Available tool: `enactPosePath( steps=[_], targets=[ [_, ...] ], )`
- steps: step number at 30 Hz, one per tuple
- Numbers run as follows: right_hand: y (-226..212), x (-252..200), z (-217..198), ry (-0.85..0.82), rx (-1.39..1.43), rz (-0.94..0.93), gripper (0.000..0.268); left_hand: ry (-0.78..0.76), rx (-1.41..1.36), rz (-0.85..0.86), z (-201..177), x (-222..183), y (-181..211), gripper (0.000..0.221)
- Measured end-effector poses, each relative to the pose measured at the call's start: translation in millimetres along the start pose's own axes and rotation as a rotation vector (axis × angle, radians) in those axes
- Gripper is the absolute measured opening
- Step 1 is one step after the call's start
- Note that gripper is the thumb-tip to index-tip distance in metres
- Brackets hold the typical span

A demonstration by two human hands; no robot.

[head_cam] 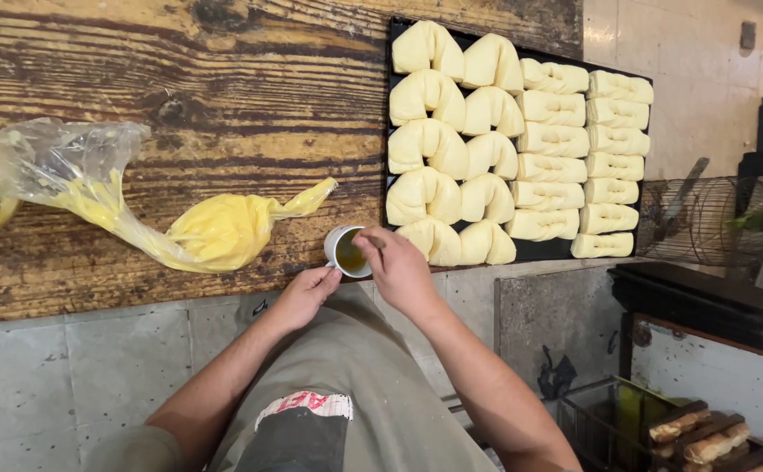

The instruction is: Applying egg wash to shaped dough pieces on a baking tray using a brush

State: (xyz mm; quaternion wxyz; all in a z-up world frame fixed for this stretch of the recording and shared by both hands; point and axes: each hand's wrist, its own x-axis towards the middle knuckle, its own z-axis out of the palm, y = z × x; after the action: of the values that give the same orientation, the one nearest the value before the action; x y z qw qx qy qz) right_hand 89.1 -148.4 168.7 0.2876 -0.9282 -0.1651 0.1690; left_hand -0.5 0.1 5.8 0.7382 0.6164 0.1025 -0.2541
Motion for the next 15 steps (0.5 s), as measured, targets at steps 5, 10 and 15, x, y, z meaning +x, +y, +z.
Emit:
enactPosePath(
  steps=[5, 10, 15],
  targets=[
    [7, 1, -3, -0.022, -0.096, 0.012, 0.025, 0.008, -0.001, 0.001, 0, -2, 1, 0.047],
    [10, 1, -10, -0.086, -0.091, 0.060, 0.028, 0.001, -0.017, 0.003, -2, -2, 5, 0.047],
    [5, 0, -13, -0.073, -0.080, 0.100, 0.030, -0.006, -0.005, -0.003, -2, 1, -1, 0.049]
  ],
)
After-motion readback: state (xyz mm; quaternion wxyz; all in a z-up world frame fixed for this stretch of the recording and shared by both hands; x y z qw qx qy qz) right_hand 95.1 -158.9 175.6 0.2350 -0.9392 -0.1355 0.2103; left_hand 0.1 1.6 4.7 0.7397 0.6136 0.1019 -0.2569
